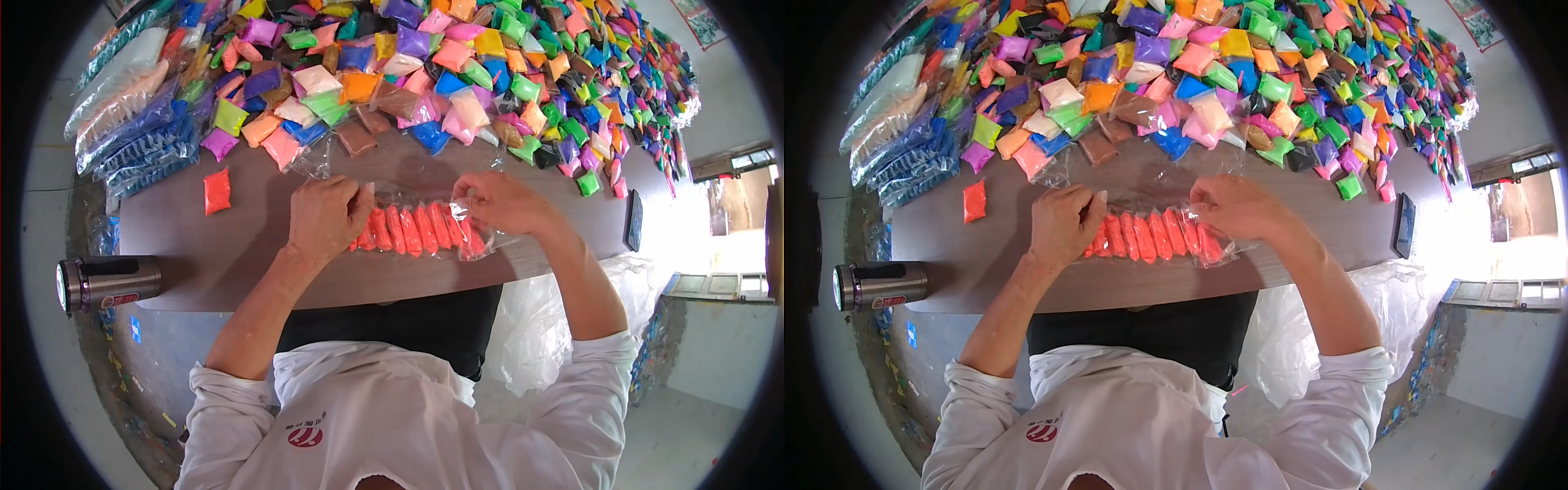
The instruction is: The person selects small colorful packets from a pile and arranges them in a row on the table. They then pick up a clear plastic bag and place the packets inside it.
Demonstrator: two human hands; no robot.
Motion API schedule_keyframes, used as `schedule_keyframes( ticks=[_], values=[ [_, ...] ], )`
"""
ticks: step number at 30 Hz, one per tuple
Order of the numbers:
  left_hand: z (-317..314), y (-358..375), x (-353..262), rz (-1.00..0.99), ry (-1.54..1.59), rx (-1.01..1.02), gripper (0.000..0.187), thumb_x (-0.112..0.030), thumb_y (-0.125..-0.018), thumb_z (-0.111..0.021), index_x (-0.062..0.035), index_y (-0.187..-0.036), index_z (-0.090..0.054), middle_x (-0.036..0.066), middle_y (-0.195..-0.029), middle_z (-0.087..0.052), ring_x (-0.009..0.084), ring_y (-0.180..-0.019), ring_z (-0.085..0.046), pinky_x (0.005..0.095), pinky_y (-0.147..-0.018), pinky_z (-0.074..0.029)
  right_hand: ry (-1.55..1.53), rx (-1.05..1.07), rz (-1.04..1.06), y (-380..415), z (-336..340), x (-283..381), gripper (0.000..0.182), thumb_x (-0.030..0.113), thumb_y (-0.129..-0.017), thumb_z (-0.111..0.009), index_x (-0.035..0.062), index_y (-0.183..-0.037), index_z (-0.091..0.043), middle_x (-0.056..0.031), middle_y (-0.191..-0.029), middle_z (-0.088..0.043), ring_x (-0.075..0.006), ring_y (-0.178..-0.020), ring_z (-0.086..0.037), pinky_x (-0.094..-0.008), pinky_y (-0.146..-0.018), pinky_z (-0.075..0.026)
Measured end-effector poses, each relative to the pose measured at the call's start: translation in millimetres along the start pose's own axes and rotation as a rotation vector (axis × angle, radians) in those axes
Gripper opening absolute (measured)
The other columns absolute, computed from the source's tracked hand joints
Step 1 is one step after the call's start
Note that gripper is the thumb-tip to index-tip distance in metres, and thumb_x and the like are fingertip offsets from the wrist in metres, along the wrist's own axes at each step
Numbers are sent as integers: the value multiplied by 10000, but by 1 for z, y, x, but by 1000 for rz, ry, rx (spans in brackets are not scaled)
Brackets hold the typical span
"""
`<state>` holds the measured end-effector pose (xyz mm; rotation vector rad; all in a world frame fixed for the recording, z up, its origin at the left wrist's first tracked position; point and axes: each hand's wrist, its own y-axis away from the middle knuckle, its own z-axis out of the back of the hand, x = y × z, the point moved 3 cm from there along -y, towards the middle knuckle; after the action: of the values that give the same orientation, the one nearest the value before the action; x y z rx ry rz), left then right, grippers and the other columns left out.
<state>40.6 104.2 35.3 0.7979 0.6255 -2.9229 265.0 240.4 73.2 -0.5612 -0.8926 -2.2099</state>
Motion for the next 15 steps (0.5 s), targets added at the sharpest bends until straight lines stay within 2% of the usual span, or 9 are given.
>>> schedule_keyframes(
  ticks=[2,5,8,11,15],
  values=[
    [0,1,-1,-2,4,-6,321,-205,-900,-658,-37,-640,-571,126,-636,-579,351,-584,-595,447,-582,-485,-206,78,-86,3,2,-3,215,196,-1002,-595,-13,-1045,-622,-61,-777,-653,-117,-714,-642,-286,-600,-515],
    [1,2,-2,4,6,-3,326,-202,-903,-656,-35,-639,-565,128,-637,-577,353,-584,-593,448,-579,-482,-331,89,-186,3,3,-14,215,189,-993,-613,-15,-1060,-631,-61,-820,-669,-119,-760,-656,-281,-641,-548],
    [2,3,-3,6,12,5,322,-198,-905,-653,-36,-642,-564,129,-639,-576,355,-585,-591,449,-576,-479,-190,109,-76,8,-3,-14,272,173,-941,-629,-32,-1116,-665,-100,-880,-721,-149,-692,-686,-304,-647,-551],
    [1,4,-3,5,20,-1,321,-196,-907,-649,-38,-643,-561,129,-635,-570,357,-582,-586,450,-574,-474,-275,149,-20,13,-1,-10,314,170,-900,-673,-33,-1140,-667,-92,-843,-722,-143,-680,-684,-295,-658,-551],
    [-1,7,-4,0,26,-29,324,-195,-910,-647,-37,-642,-554,129,-629,-561,357,-575,-577,450,-571,-467,-213,189,-52,11,-2,-13,296,165,-872,-696,-31,-1094,-698,-101,-820,-725,-147,-704,-697,-308,-666,-552]
  ],
)
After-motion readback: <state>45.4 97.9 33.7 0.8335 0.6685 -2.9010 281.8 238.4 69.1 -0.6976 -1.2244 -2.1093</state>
